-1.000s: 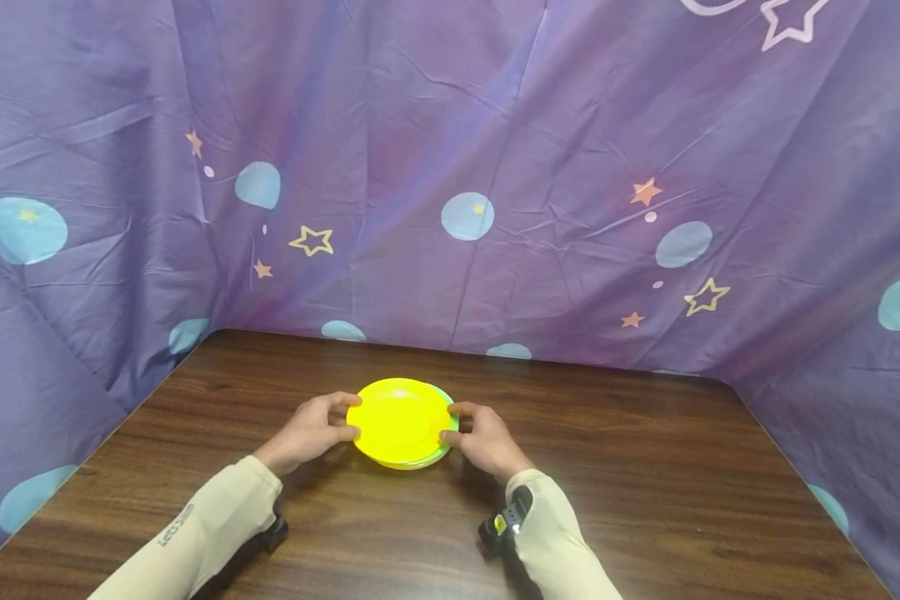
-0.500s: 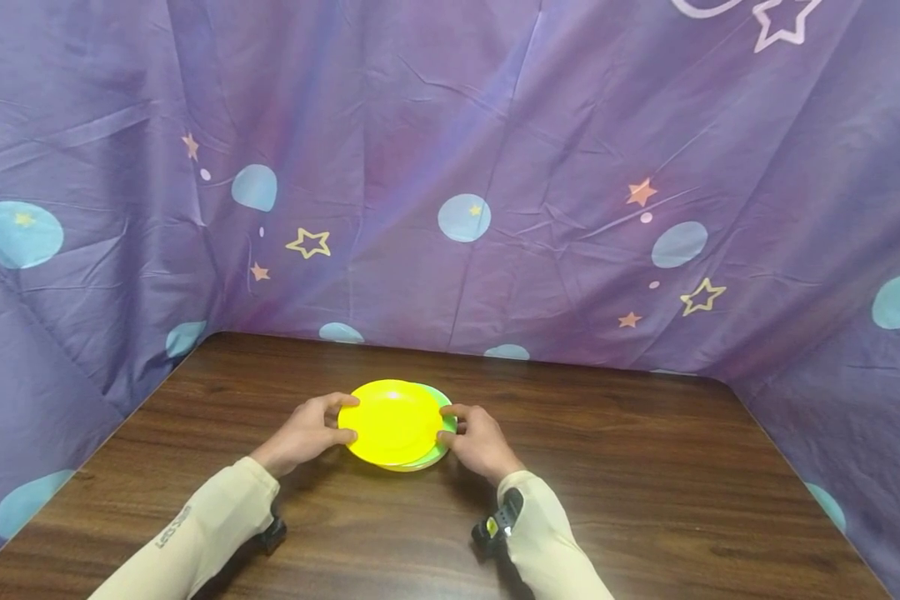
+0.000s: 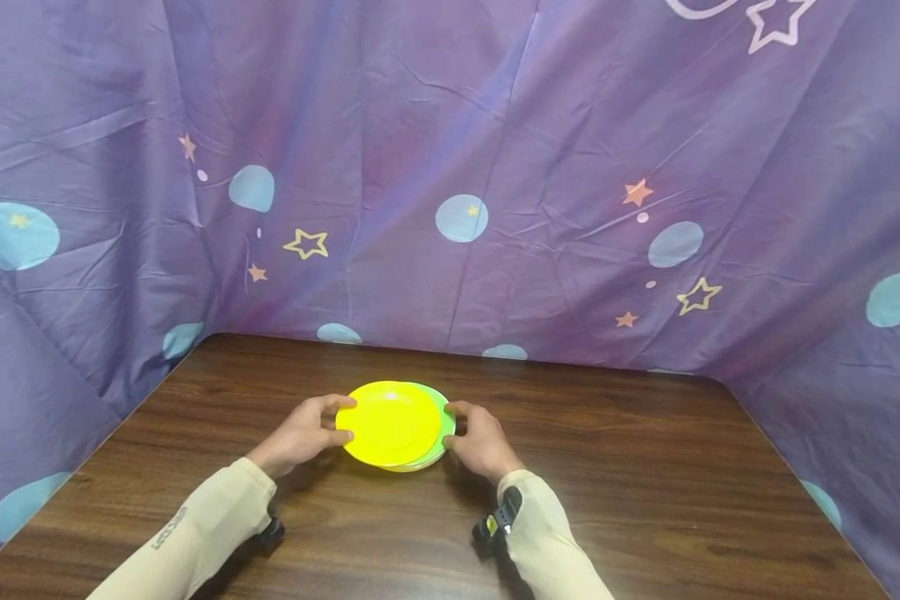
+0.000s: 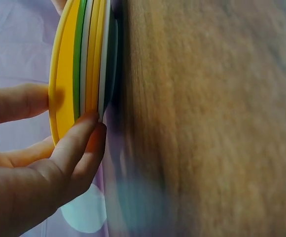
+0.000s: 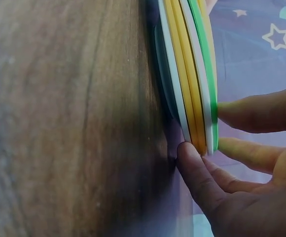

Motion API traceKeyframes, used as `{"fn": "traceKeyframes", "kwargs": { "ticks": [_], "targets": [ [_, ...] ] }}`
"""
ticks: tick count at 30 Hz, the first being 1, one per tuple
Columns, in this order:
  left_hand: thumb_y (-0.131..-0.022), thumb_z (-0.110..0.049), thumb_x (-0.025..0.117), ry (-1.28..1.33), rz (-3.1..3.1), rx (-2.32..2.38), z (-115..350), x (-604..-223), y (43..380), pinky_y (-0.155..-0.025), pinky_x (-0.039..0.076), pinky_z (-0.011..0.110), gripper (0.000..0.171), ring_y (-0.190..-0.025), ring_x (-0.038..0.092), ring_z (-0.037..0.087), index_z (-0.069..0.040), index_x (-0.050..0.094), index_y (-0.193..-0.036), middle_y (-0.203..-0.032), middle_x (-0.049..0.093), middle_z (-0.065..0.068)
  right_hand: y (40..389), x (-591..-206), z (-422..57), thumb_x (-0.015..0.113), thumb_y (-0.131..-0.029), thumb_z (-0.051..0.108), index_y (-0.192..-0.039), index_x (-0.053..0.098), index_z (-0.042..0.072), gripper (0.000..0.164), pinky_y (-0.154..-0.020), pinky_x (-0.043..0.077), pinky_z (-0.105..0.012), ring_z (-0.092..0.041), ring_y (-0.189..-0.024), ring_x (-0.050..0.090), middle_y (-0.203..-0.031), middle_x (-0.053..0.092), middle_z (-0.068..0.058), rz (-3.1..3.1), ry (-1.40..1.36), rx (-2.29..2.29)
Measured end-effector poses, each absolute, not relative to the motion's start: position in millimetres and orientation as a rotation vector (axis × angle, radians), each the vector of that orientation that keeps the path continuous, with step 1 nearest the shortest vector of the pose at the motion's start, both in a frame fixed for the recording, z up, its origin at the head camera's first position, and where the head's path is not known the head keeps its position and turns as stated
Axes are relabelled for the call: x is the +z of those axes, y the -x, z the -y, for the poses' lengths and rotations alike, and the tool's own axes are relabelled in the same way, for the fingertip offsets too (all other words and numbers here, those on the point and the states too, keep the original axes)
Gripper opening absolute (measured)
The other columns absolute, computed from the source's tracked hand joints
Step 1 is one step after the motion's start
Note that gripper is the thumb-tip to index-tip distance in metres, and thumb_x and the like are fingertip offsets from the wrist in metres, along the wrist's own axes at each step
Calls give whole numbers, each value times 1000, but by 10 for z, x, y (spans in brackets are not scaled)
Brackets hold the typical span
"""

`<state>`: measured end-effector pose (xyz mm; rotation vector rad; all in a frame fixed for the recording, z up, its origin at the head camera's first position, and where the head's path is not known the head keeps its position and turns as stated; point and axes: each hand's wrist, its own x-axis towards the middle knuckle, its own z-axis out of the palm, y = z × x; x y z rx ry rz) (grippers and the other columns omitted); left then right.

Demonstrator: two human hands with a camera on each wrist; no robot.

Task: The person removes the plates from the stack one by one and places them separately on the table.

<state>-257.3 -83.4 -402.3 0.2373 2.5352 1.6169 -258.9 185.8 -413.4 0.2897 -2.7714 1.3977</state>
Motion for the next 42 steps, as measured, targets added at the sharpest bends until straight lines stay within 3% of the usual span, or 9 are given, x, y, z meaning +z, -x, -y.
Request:
{"fn": "traceKeyframes", "kwargs": {
  "ticks": [16, 21, 28, 38, 42],
  "targets": [
    [-89, 8, 60, -227, -2437, 1757, 1006, -4029, 2574, -91, 59, 36, 51, -122, 63, 42, 11, 50, -138, -148, 44, 32, 2621, -4123, -1831, 70, -76, -5, -128, 62, -7, 52, -83, 56, -31, -25, -96, 71, -106, 74, -20, 2790, -262, 1331],
    [-87, 10, 56, -216, -2380, 1834, 1071, -4046, 2586, -82, 57, 26, 54, -105, 69, 27, 14, 47, -140, -142, 48, 35, 2622, -4126, -1829, 70, -75, -5, -128, 62, -6, 53, -84, 56, -32, -26, -96, 71, -107, 74, -20, 2792, -266, 1324],
    [-86, 12, 53, -156, -2326, 1893, 1183, -4038, 2593, -73, 53, 19, 58, -85, 62, 12, 14, 43, -143, -142, 45, 34, 2613, -4133, -1848, 69, -75, -6, -129, 61, -7, 54, -83, 57, -33, -28, -98, 71, -109, 73, -21, 2789, -248, 1338],
    [-87, 10, 54, 8, -2370, 1915, 1319, -3979, 2608, -64, 45, 21, 57, -69, 49, 11, 12, 43, -143, -97, 54, 10, 2623, -4092, -1857, 69, -76, -6, -129, 61, -6, 54, -84, 56, -32, -28, -99, 71, -110, 73, -20, 2798, -233, 1335],
    [-90, 8, 53, 87, -2395, 1914, 1378, -3963, 2615, -67, 48, 19, 55, -76, 53, 10, 13, 41, -144, -114, 56, 20, 2610, -4097, -1854, 70, -76, -6, -130, 61, -7, 55, -85, 56, -32, -28, -100, 71, -109, 73, -21, 2810, -230, 1342]
  ]
}}
